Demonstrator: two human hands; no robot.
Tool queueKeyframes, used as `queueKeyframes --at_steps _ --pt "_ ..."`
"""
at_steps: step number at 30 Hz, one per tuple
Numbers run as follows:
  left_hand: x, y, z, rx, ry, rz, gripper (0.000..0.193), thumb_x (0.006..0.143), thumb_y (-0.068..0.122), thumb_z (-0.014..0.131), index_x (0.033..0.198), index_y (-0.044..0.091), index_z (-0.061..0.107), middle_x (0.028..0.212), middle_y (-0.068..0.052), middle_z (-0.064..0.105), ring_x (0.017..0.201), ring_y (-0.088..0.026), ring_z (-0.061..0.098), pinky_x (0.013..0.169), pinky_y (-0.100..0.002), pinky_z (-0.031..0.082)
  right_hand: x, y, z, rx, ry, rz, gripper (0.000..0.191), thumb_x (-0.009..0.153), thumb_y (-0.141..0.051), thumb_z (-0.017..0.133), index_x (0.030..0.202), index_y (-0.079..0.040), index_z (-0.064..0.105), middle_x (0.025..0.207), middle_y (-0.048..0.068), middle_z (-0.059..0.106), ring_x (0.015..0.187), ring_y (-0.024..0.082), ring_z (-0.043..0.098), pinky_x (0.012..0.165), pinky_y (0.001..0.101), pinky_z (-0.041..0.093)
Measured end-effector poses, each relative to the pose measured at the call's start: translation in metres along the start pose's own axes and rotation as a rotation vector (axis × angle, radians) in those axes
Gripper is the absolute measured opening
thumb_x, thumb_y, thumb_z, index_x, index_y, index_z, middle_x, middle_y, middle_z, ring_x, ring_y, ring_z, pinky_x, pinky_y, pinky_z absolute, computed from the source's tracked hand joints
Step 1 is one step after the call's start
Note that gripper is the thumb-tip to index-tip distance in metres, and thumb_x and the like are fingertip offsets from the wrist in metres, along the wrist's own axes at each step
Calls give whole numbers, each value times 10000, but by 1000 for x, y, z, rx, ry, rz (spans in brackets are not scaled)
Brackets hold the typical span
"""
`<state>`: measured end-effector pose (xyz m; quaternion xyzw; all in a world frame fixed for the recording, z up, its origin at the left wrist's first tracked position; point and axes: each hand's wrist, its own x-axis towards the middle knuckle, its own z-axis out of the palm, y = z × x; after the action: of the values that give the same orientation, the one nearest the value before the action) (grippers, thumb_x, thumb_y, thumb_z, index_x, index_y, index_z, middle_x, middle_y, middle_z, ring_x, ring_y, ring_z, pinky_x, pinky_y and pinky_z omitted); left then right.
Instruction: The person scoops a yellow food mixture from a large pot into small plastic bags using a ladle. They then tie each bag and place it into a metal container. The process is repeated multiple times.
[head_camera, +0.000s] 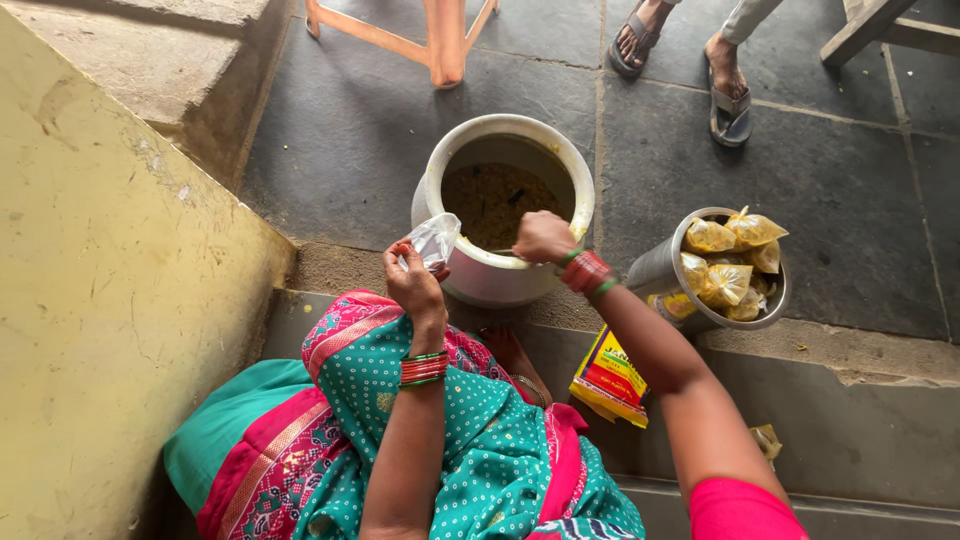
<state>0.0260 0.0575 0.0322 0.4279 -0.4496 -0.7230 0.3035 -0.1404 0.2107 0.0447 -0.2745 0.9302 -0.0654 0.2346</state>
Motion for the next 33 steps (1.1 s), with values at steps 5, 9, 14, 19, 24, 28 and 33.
queueKeyframes --at_steps 5,9,14,19,24,28,33 --pt "8 -2 -1 -129 -13 -36 216 1033 209 547 1182 54 525 1102 -166 635 656 -189 685 514 -295 618 -49 55 -6 98 172 -294 372 897 -347 693 630 -102 773 576 74 677 502 184 576 534 402 492" --pt "10 -5 0 -145 -39 -14 275 1023 216 553 1225 41 488 1138 -165 605 678 -195 688 545 -299 627 -105 74 -3 798 18 216 241 873 -226 766 990 -24 825 557 23 586 460 84 451 435 300 353" --pt "6 -8 8 -127 -84 87 354 1037 253 567 1283 26 452 1182 -191 593 767 -218 705 579 -293 634 -173 84 0 932 134 144 320 848 -157 768 1121 9 801 616 -19 609 511 46 464 455 244 352" --pt "1 -7 16 10 -119 223 413 994 153 632 1305 -12 416 1302 -201 501 968 -263 715 669 -302 678 -205 83 13 1069 259 159 340 818 -140 787 1124 8 785 665 -9 701 518 57 525 472 250 408" --pt "-5 -4 18 15 -153 195 434 970 115 640 1318 -8 410 1321 -203 487 1003 -273 717 719 -296 651 -205 70 9 585 355 278 302 827 -211 818 1092 -66 812 680 -9 702 562 47 603 541 217 451" --pt "-8 -2 16 32 -153 184 436 956 116 655 1309 -9 431 1317 -207 502 1011 -292 710 705 -308 672 -194 70 1 513 269 425 255 882 -245 784 1080 -90 826 652 -6 709 561 52 599 548 199 438" --pt "-7 -2 14 26 -166 221 447 956 120 667 1313 -11 434 1344 -200 473 1070 -291 692 735 -314 668 -189 96 5 1097 148 241 285 885 -188 779 1064 32 812 663 -30 637 533 34 490 482 216 367"
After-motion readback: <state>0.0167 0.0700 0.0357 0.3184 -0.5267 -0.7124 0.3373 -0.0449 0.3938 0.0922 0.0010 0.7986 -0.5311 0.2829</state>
